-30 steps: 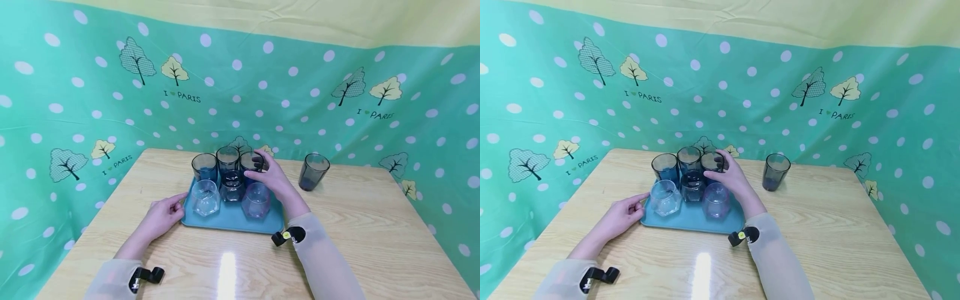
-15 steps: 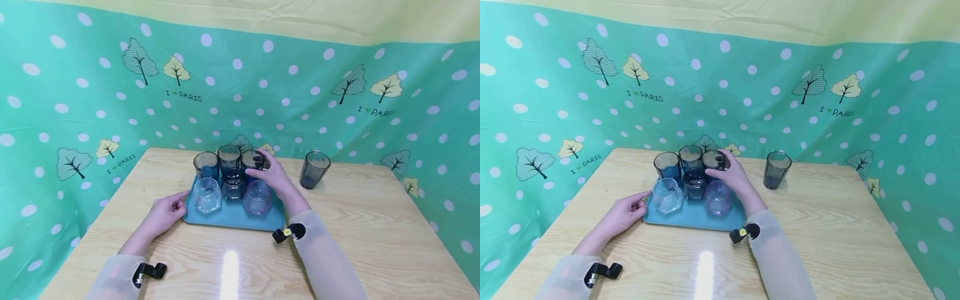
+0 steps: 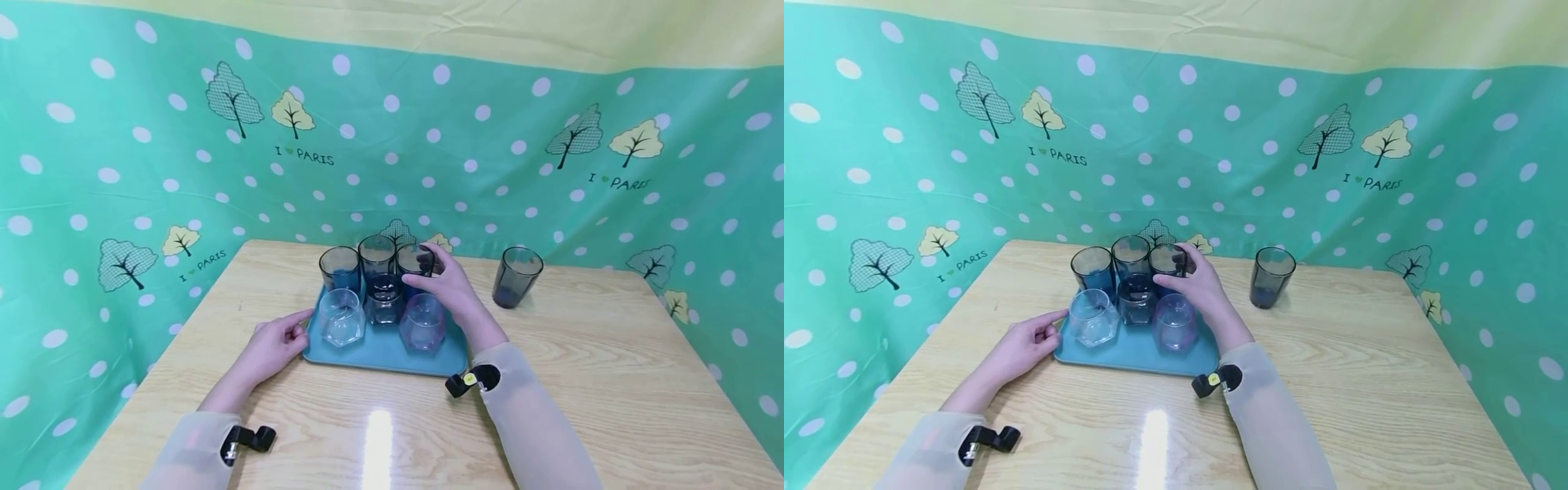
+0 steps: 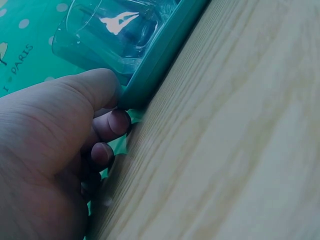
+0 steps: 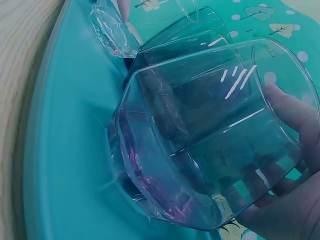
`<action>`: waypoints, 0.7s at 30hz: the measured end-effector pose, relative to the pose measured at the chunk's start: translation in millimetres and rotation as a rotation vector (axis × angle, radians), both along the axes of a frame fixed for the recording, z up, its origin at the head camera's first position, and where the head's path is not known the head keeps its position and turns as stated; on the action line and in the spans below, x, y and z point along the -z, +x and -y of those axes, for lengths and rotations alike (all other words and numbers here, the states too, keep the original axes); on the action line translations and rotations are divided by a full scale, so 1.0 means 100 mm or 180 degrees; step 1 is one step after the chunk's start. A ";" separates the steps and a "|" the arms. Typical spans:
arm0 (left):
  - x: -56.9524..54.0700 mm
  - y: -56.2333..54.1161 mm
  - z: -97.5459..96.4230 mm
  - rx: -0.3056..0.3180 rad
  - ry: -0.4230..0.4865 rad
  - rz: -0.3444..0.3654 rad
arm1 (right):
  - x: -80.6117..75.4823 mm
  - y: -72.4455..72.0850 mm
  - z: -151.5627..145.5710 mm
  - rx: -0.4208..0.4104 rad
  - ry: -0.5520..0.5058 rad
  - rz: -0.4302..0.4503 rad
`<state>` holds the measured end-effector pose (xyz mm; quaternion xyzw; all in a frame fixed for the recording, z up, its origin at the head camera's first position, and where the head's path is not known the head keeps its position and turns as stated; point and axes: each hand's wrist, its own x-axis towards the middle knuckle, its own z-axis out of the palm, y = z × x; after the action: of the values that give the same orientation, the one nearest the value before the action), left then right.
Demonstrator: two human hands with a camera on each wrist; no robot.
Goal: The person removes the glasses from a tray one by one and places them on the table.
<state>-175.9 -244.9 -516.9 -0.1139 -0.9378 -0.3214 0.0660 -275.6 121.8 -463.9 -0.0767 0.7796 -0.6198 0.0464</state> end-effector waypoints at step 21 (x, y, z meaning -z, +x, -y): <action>0.01 0.01 0.00 0.0011 0.0062 0.0013 | -0.20 0.08 -0.08 0.0272 -0.0032 -0.0070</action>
<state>-175.3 -245.3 -518.1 -0.1142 -0.9345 -0.3308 0.0647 -267.4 130.3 -443.9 -0.0504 0.7795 -0.6243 0.0109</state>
